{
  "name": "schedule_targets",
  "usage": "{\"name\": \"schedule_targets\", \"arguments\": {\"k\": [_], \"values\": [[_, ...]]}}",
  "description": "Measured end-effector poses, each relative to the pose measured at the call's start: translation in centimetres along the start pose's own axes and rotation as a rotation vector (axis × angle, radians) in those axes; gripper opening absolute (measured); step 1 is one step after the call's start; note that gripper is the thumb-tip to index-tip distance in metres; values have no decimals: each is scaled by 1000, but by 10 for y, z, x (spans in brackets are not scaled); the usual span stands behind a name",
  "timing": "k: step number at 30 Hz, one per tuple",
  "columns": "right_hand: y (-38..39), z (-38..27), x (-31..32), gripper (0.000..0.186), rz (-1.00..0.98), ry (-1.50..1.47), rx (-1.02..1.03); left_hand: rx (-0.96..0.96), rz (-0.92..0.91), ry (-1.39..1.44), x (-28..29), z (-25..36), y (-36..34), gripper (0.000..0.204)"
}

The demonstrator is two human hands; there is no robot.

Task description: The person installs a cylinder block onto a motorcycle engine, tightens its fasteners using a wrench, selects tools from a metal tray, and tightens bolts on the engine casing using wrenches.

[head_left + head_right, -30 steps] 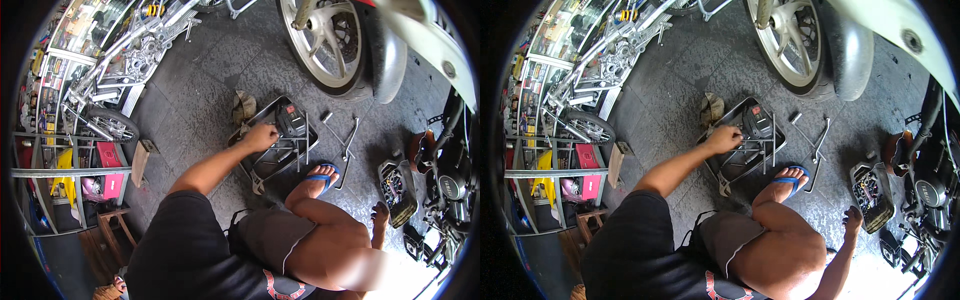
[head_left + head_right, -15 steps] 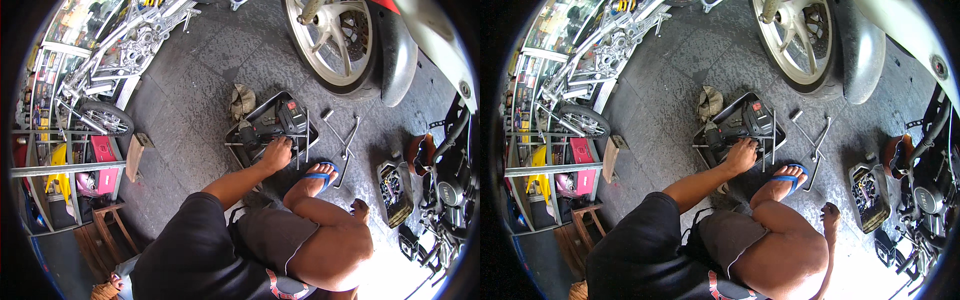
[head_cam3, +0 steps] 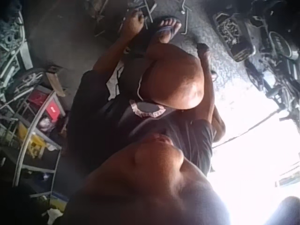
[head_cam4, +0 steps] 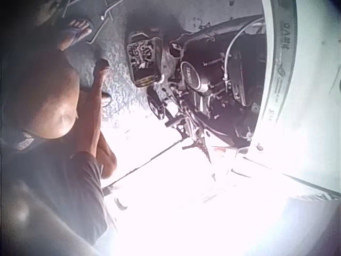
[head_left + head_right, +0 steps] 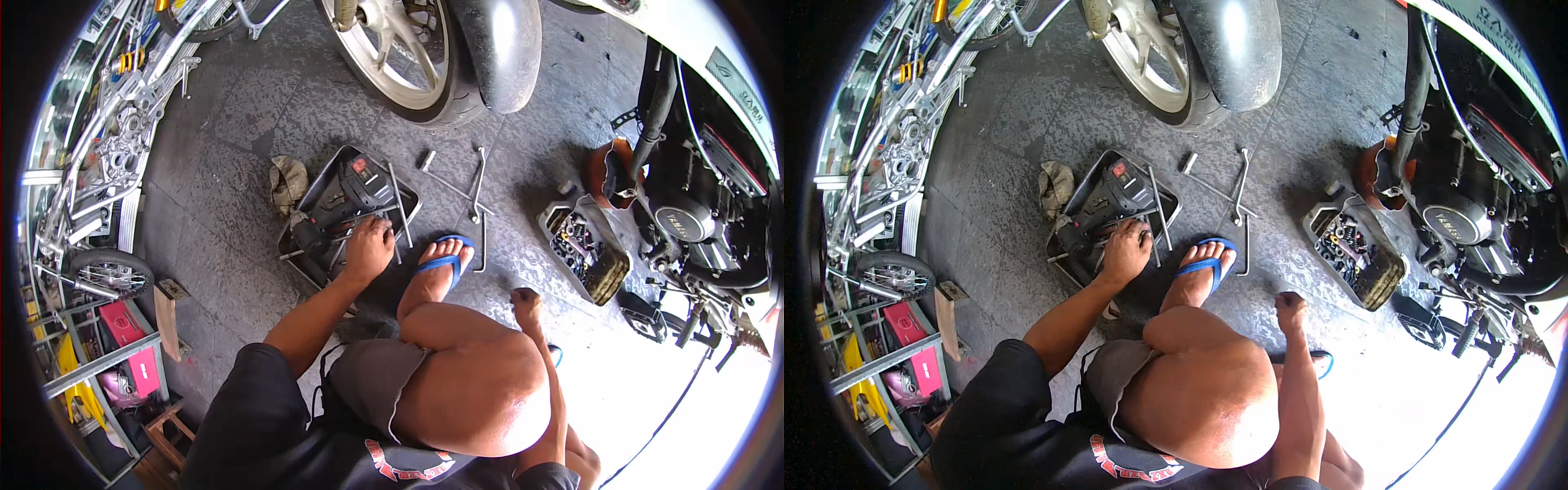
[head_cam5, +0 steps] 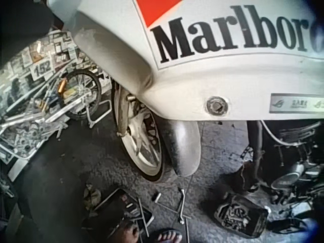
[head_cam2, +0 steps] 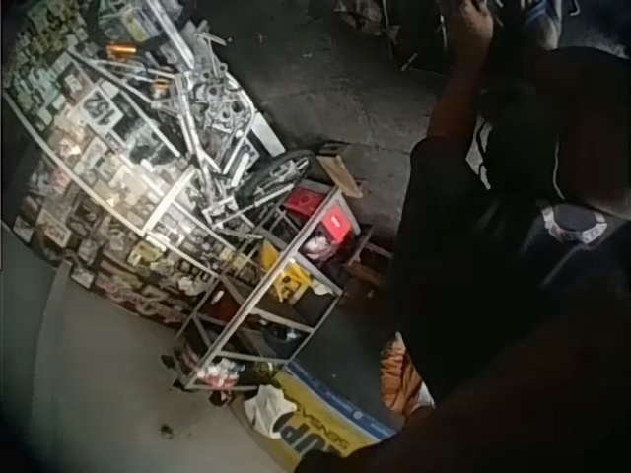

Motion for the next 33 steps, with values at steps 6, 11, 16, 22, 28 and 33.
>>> {"name": "schedule_targets", "arguments": {"k": [6, 11, 16, 22, 28, 33], "values": [[-7, -96, -41, 30, 193, 269, 100, 105, 72, -11, 25, -18, -14, 12], [-12, -123, -57, 30, 146, 497, -26, 353, 225, -42, 77, -86, -35, 17], [-11, -123, -64, 27, 121, 601, 15, 257, -65, -102, 76, -101, -39, 35], [1, -95, -58, 25, 45, 626, 26, 64, -464, -508, 43, -88, -41, 55], [15, -63, -35, 30, 5, 532, -117, 177, -626, -512, 117, -70, -83, 44], [21, -45, -21, 24, 159, 312, 57, 257, -771, -830, 151, -69, -158, 40]]}}
Point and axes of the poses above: each hand's wrist, its own y-axis away from the middle knuckle, its own x-axis out of the back of the hand, z = x × y, the point moved 6 cm from there along -y, towards the middle knuckle, and after that the axes turned 2 degrees about z, right-handed, at the moved point
